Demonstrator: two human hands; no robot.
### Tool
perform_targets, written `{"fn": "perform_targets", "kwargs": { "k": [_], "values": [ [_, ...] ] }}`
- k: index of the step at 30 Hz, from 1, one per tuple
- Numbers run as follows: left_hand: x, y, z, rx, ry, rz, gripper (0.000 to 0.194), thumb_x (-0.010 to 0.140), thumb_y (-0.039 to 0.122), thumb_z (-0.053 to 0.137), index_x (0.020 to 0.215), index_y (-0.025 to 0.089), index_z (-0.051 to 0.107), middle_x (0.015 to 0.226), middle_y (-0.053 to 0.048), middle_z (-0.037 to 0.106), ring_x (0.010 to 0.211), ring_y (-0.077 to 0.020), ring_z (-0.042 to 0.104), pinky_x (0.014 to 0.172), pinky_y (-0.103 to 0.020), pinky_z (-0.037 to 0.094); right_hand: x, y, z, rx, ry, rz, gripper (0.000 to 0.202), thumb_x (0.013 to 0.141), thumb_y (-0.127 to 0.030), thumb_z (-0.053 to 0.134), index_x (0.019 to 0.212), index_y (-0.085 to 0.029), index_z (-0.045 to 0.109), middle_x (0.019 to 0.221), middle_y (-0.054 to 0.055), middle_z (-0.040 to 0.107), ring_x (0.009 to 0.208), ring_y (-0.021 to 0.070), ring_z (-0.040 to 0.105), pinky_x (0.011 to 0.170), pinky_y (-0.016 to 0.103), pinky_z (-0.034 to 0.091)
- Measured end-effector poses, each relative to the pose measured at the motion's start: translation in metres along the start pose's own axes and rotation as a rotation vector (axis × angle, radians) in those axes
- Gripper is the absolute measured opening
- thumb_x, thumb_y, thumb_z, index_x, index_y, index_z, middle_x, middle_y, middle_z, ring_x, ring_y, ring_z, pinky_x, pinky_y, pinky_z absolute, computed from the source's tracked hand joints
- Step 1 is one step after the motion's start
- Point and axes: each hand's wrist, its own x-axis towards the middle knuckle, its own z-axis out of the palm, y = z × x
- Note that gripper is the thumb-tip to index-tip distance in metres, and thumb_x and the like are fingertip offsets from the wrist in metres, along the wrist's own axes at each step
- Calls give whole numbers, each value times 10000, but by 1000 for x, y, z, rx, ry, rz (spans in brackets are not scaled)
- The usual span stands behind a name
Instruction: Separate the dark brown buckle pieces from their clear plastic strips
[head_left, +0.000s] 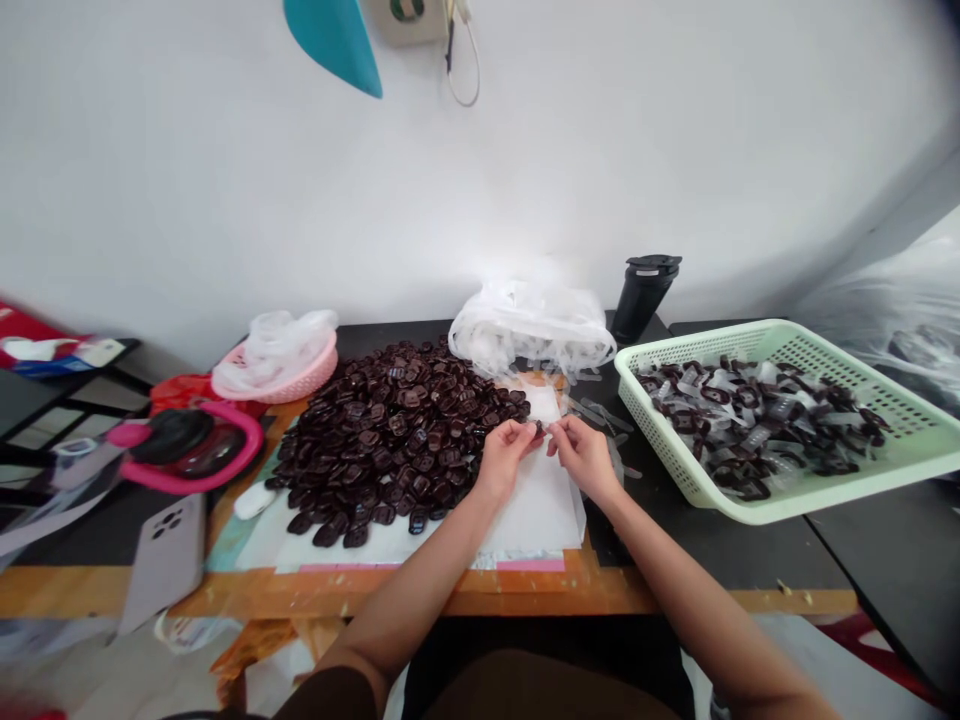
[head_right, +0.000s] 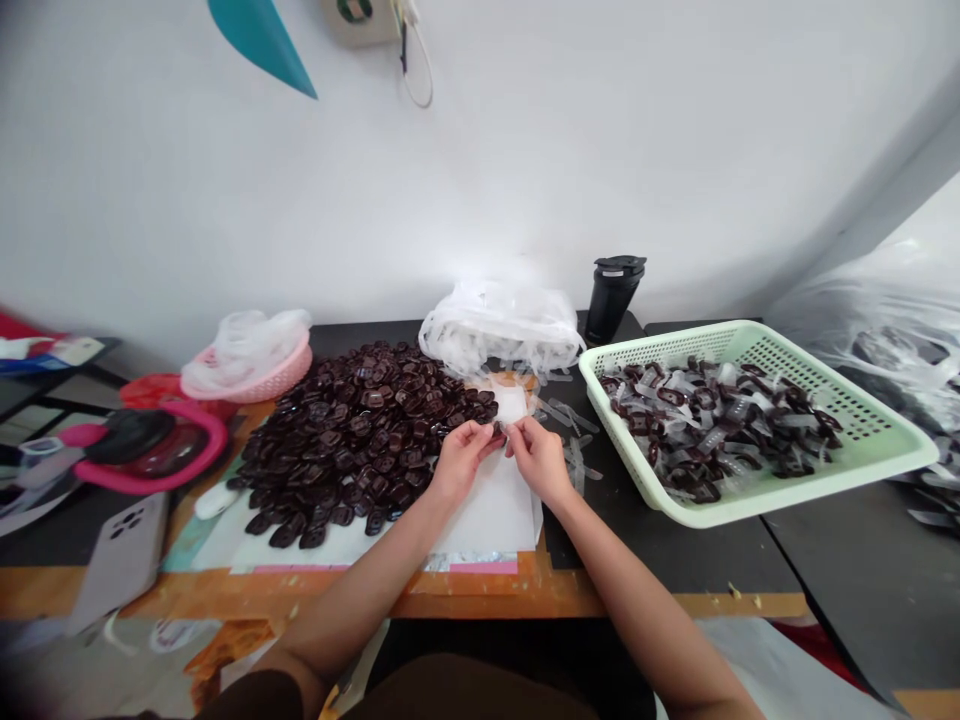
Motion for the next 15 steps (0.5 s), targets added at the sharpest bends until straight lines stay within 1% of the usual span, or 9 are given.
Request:
{"fn": "perform_targets", "kwargs": {
  "k": [3, 5, 8, 15],
  "values": [
    [0, -3, 0, 43, 16, 47, 306, 676, 347, 780, 632, 129, 571, 825, -26, 660, 766, -127, 624, 846, -325, 499, -2, -2, 1, -60, -25, -34, 300, 919, -421, 462, 730, -199, 533, 594, 14, 627, 459, 114, 522, 491, 216, 399],
    [0, -4, -1, 64, 29, 65, 293, 674, 344, 780, 651, 127, 585, 905, -42, 666, 772, -125, 622, 836, -316, 497, -3, -3, 1, -79, -20, -45, 299, 922, -415, 456, 732, -201, 538, 592, 17, 629, 455, 114, 526, 492, 216, 405],
    [0, -5, -1, 77, 46, 69, 290, 663, 349, 783, 678, 128, 595, 918, -51, 667, 756, -127, 618, 816, -312, 499, -4, -3, 2, -86, -1, -48, 301, 923, -421, 451, 735, -202, 538, 594, 20, 636, 452, 116, 537, 489, 215, 411],
    [-1, -7, 0, 94, 45, 92, 260, 671, 340, 774, 740, 138, 626, 949, -57, 671, 766, -135, 620, 811, -317, 497, -3, -1, 3, -97, -12, -53, 291, 912, -423, 467, 731, -204, 531, 584, 17, 637, 446, 115, 556, 469, 202, 405]
  ]
}}
